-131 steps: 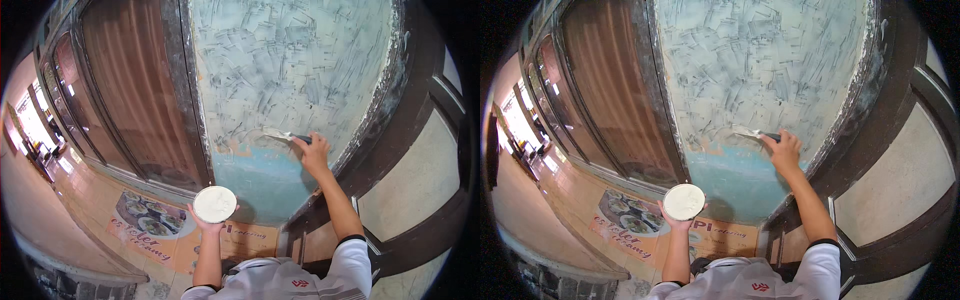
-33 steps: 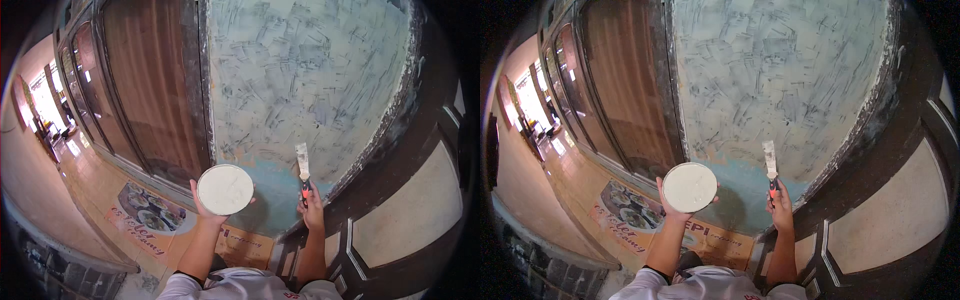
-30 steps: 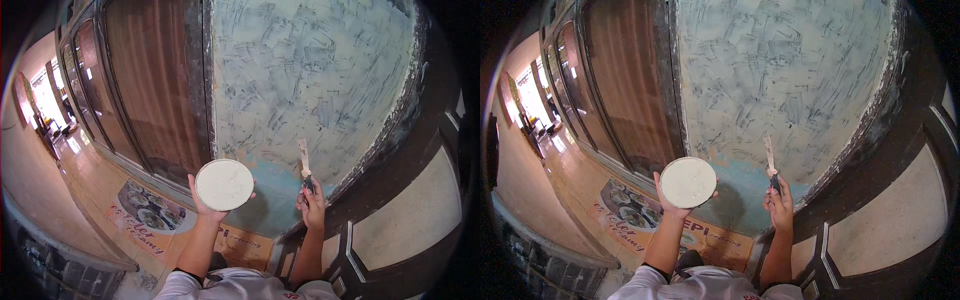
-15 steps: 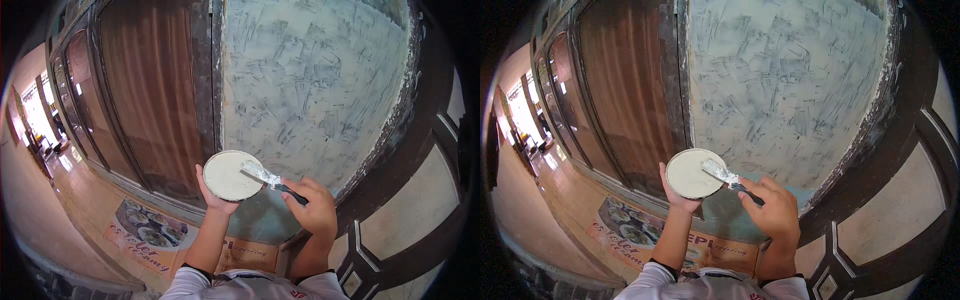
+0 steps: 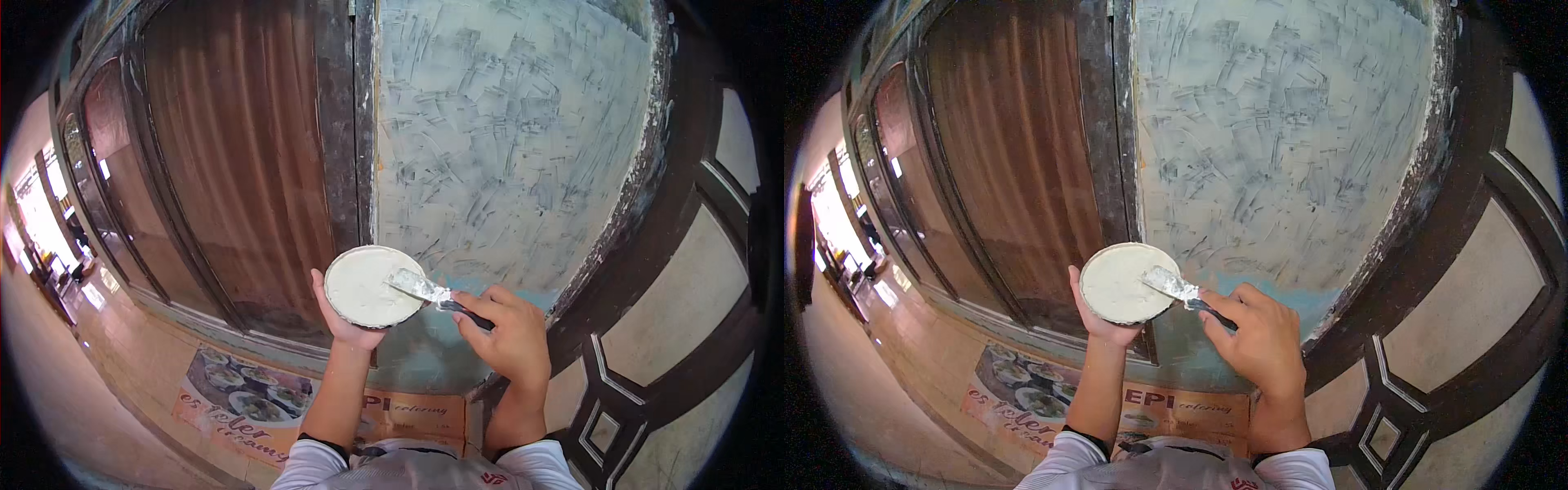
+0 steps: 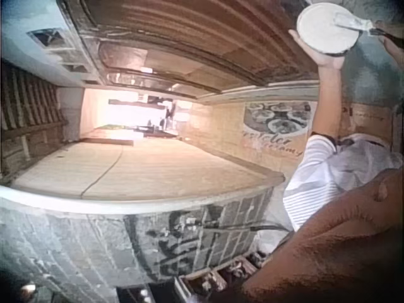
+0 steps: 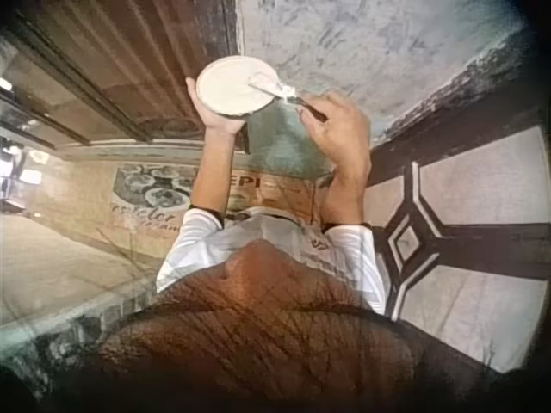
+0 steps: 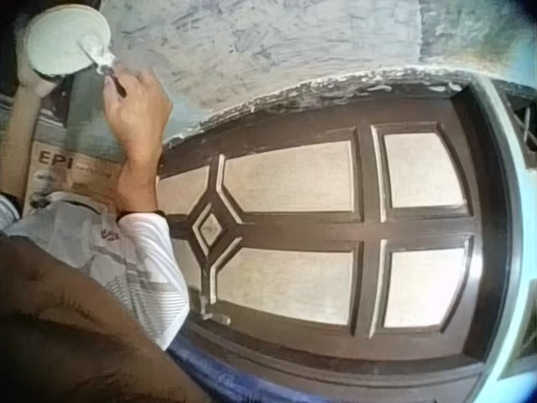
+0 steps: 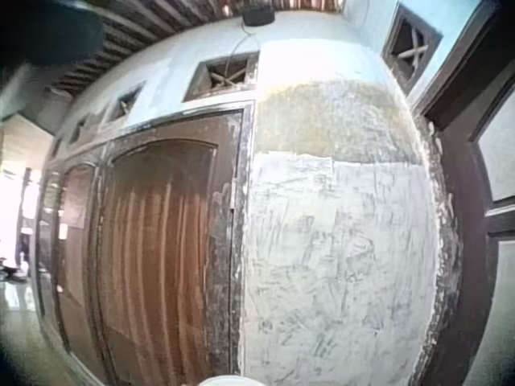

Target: The person applies wall putty to a wall section using a putty knife, scooping the putty from a bucket and spreading it onto the wall.

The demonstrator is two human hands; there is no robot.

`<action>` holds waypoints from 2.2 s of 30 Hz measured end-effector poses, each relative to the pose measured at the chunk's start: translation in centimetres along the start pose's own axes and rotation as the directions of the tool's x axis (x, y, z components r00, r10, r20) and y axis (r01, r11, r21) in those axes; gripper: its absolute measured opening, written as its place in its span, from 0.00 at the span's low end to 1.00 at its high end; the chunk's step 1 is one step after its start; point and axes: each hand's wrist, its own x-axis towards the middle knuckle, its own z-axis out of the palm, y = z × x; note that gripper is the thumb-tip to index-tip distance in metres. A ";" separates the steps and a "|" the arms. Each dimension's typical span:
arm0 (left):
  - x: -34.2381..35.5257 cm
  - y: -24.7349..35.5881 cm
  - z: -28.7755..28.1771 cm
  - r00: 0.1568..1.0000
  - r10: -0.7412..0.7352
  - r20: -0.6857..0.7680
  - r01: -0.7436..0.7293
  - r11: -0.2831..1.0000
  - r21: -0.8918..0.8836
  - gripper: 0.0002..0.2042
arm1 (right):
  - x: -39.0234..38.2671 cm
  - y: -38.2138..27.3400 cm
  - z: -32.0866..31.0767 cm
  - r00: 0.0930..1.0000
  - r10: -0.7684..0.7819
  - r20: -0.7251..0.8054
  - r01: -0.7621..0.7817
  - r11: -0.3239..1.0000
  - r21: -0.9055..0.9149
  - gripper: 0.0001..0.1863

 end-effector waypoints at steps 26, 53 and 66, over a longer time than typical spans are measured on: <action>1.3 2.9 -0.8 0.986 -0.099 0.132 0.107 0.993 -0.057 0.45 | 2.3 -1.2 0.1 0.991 -0.134 -0.004 0.134 0.990 0.051 0.13; 1.1 1.4 0.8 0.934 -0.271 0.232 0.297 0.951 -0.086 0.47 | 1.7 4.0 -0.3 0.953 0.065 0.296 -0.248 0.727 0.640 0.15; 2.6 1.1 1.7 0.911 -0.277 0.306 0.337 0.927 -0.165 0.46 | 2.7 3.2 0.5 0.926 -0.261 -0.273 0.251 0.965 -0.072 0.22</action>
